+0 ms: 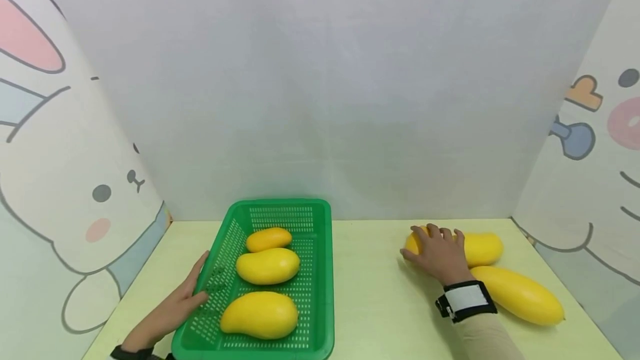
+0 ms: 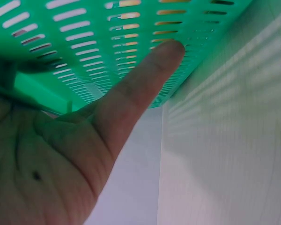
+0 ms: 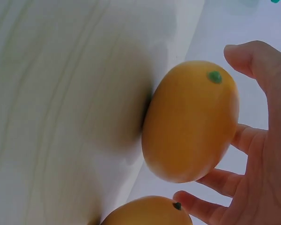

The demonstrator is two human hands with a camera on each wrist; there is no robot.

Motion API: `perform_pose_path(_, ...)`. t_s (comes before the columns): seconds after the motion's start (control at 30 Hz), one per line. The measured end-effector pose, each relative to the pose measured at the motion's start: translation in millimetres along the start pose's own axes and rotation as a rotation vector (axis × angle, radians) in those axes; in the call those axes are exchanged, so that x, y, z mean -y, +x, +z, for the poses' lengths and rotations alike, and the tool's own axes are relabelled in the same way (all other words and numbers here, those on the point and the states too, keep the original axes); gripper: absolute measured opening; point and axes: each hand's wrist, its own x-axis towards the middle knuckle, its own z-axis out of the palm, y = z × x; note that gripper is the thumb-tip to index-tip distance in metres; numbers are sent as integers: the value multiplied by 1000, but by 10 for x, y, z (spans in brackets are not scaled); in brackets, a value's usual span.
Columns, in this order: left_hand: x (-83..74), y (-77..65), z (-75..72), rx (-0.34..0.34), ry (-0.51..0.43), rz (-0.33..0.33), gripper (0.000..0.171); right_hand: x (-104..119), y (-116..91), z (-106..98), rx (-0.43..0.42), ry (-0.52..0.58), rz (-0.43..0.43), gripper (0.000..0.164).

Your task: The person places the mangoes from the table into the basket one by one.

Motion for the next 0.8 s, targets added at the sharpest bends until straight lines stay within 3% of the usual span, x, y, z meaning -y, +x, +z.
perform_pose_path(0.43, -12, -2, 3, 6, 3, 13, 79, 41, 49, 93, -9, 29, -23, 61)
perform_pose_path(0.8, -12, -3, 14, 0, 10, 23, 79, 47, 123, 135, 48, 167, -11, 56)
